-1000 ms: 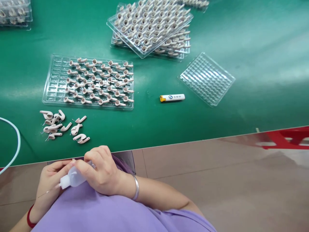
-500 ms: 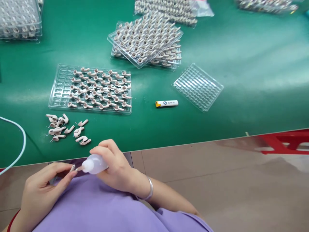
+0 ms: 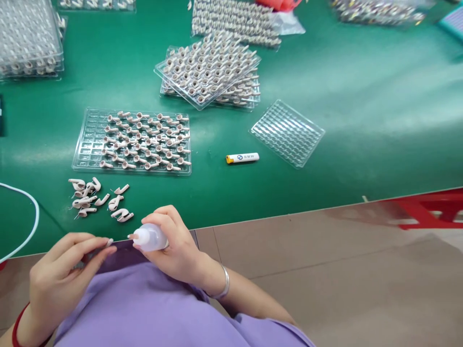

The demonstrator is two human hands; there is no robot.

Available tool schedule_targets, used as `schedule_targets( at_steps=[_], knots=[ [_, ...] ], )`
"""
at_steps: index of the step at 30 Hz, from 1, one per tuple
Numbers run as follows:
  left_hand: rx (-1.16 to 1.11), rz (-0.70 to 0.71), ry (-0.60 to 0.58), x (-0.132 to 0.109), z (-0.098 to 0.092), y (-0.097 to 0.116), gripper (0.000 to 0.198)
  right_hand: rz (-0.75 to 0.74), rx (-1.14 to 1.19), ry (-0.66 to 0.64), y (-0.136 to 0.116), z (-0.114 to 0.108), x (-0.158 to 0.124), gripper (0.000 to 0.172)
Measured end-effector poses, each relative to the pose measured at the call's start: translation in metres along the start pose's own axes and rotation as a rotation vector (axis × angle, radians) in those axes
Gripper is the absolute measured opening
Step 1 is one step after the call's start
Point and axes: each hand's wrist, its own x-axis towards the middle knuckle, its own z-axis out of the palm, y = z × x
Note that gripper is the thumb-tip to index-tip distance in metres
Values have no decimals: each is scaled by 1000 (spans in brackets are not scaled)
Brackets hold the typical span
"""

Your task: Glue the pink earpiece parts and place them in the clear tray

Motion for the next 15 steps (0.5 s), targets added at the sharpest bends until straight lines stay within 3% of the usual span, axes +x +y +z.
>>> schedule_targets(
  at_steps=[5, 9, 12, 15],
  knots=[
    [158, 63, 171, 69, -1, -27, 8, 21, 53, 37, 1, 1, 3, 31],
    [262, 42, 124, 121, -5, -56, 22, 5, 60, 47, 3, 1, 3, 32],
    [271, 48, 76, 137, -7, -70, 24, -5, 71, 46, 3, 1, 3, 32],
    [273, 48, 45, 137, -8, -75, 20, -9, 76, 46, 3, 0, 4, 31]
  ],
)
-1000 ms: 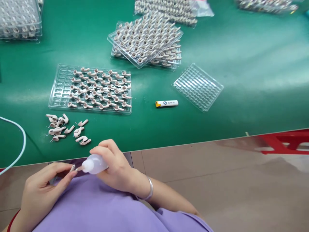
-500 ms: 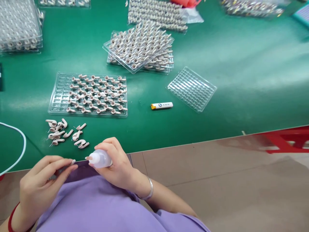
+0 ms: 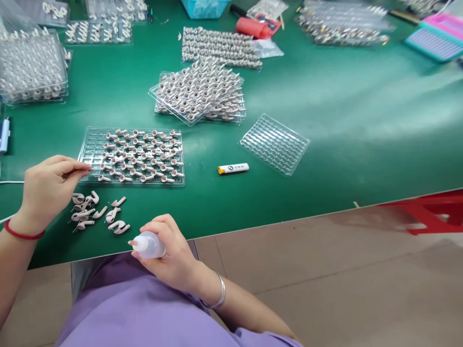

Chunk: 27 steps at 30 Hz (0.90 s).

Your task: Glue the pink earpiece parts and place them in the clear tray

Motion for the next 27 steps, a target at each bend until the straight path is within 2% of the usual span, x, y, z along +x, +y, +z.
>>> schedule_targets(
  at_steps=[5, 8, 12, 15, 18, 21, 23, 27],
  knots=[
    [56, -35, -70, -4, 4, -2, 24, -4, -5, -13, 2, 1, -2, 33],
    [90, 0, -84, -2, 8, -4, 23, 2, -3, -13, 1, 2, -2, 32],
    [111, 42, -166, 2, 7, -7, 27, 4, 1, -16, 1, 1, -1, 33],
    [109, 51, -134, -2, 2, -2, 26, 6, 8, -13, 1, 1, 0, 33],
    [40, 54, -78, -12, -3, 15, 22, 11, 16, -15, 1, 0, 0, 33],
    [-54, 125, -214, -22, -3, 37, 21, 28, 19, -17, -1, -1, 1, 33],
    [-27, 148, -340, -26, 0, 48, 22, 32, 18, -17, -1, -2, 2, 33],
    [59, 80, -518, -21, 7, 56, 19, 34, 19, -17, 0, -2, 1, 32]
  ],
)
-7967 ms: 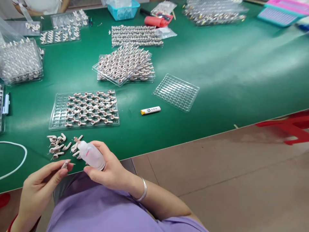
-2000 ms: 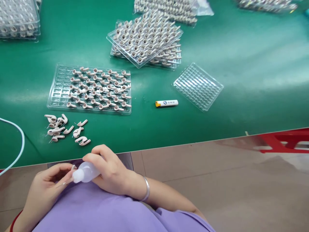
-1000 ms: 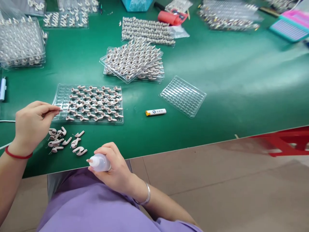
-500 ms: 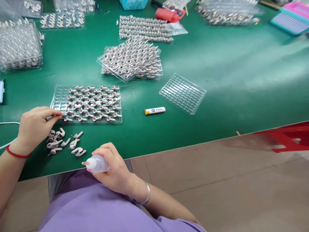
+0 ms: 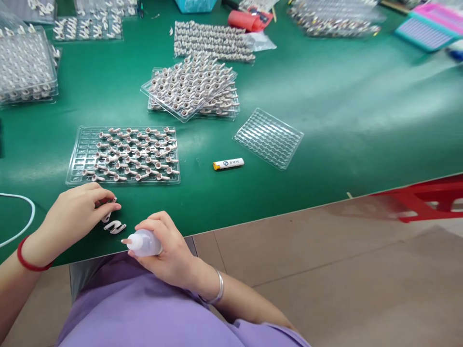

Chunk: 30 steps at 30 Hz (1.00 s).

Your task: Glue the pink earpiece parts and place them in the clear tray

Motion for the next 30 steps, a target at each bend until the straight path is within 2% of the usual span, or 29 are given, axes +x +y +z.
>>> schedule_targets(
  at_steps=[3, 6, 10, 13, 16, 19, 22, 30],
  knots=[
    [-3, -61, -27, 4, -3, -2, 18, 13, 36, -9, 2, 0, -2, 38],
    [-45, -73, 94, -4, -7, -1, 15, 43, 92, -34, 3, -3, -2, 47],
    [-158, -10, 346, -39, -7, 3, 16, 77, 79, -107, -1, -10, 0, 49],
    [-110, 42, 422, -72, -1, 7, 17, 92, 56, -216, -3, -11, 0, 56],
    [-80, 18, 395, -99, 11, 10, 20, 124, 133, -246, -4, -5, -2, 60],
    [-62, -5, 413, -115, 22, 13, 20, 64, 161, -188, -5, 5, -3, 50],
    [-59, -12, 439, -121, 30, 15, 14, -7, 110, -151, -7, 11, -2, 39],
    [-12, -66, 457, -123, 40, 14, 14, -98, 68, -131, -5, 8, -5, 42]
  ],
)
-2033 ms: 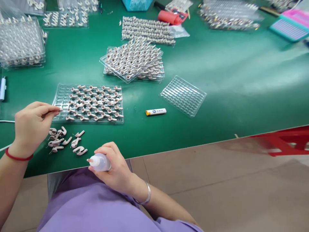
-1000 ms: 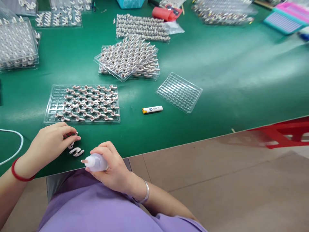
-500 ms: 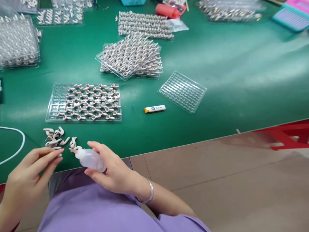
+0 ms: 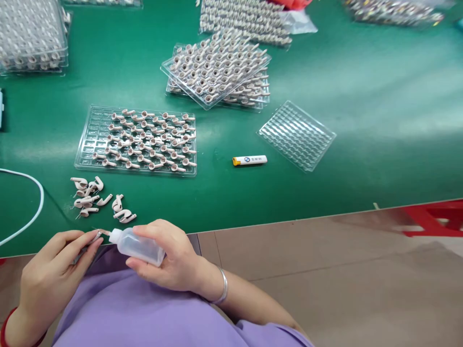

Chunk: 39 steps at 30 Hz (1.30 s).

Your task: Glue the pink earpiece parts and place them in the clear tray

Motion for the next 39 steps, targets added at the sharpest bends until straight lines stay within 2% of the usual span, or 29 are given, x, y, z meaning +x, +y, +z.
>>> schedule_targets(
  at_steps=[10, 36, 39],
  knots=[
    [33, 39, -6, 0, -1, 1, 19, -94, -79, -18, 2, 2, -1, 46],
    [39, 15, -14, -1, 1, 1, 18, -96, -139, -35, 4, 4, -4, 44],
    [1, -32, -25, -1, 0, 0, 17, -77, -93, -31, 4, 1, -4, 45]
  ],
)
